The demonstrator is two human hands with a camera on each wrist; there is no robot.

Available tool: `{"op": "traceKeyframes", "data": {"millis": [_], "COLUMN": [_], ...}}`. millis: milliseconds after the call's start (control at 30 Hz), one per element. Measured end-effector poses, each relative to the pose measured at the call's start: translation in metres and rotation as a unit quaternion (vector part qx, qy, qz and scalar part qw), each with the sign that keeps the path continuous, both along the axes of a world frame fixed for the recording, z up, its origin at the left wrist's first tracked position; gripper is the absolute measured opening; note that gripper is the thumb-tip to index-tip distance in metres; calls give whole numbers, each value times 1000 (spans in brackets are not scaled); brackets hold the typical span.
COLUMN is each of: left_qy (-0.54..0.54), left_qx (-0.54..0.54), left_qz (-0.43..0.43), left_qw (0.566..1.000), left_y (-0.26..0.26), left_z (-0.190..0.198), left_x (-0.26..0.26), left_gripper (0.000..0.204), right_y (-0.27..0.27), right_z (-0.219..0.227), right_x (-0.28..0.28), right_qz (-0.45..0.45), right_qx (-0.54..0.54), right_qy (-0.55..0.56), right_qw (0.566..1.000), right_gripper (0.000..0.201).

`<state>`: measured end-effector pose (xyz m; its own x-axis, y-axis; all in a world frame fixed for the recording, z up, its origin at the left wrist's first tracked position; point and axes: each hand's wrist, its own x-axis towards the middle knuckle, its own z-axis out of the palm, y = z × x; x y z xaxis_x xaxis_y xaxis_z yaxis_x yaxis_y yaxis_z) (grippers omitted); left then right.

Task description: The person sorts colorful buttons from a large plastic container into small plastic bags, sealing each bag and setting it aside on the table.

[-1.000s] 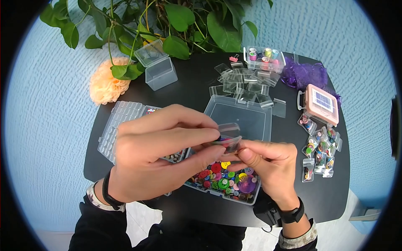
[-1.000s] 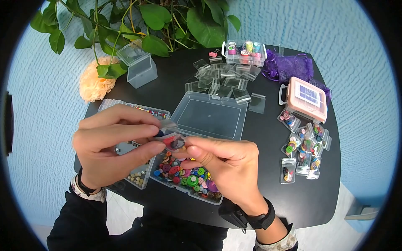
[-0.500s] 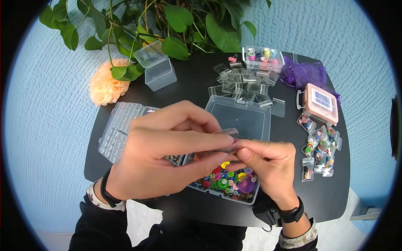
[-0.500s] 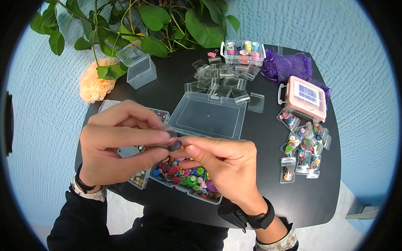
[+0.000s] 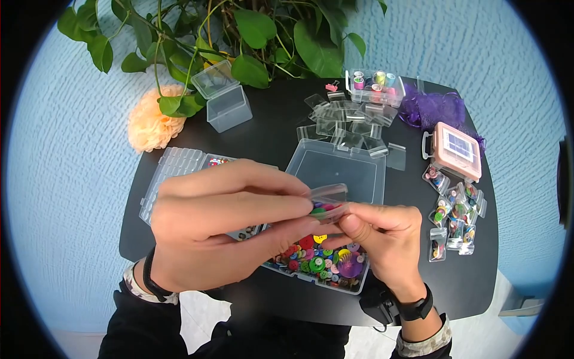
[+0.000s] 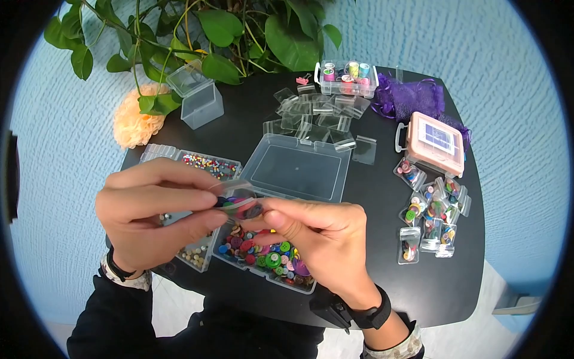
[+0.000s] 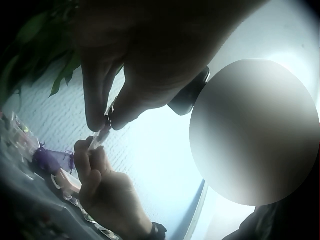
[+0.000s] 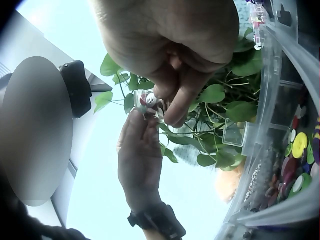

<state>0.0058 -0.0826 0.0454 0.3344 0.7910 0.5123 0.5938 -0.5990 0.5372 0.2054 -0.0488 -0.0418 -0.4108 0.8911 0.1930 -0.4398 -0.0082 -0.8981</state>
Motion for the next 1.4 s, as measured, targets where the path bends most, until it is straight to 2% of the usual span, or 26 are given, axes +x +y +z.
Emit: {"op": "traceKeyframes", "data": {"millis": [167,367,433,567,667,833,1067,1133,1333,1400], "left_qy": [0,19,-11,3,9,-17,1,37,9,17], "left_qx": [8,-49,-79,-83,-43,-101,-143,-98,28,19], "left_qz": [-3,-19,-38,-33,-37,-57,-72,-48,-4,-6], "left_qw": [1000,998,996,996,998,993,987,993,1000,1000], "left_y": [1,4,5,3,4,8,9,7,1,2], "left_z": [-2,1,-1,2,1,-4,0,1,-3,-2], "left_x": [1,-1,-3,-2,-2,0,1,2,-4,-6], "left_gripper": [25,22,22,24,26,26,26,28,31,28], "right_y": [2,3,3,3,2,2,2,3,4,3], "right_z": [-1,-4,-5,-4,-5,-6,-4,-3,-5,-6], "right_x": [3,3,3,2,2,1,3,3,2,1], "right_qz": [26,23,26,22,26,15,16,18,16,19], "right_qx": [-1,-12,-3,-9,-11,9,7,4,-6,-3], "right_qy": [-7,-6,-11,-9,4,-12,-27,-22,-14,-7], "right_qw": [1000,1000,1000,1000,1000,1000,999,1000,1000,1000], "right_gripper": [20,20,20,20,19,19,20,20,21,21]}}
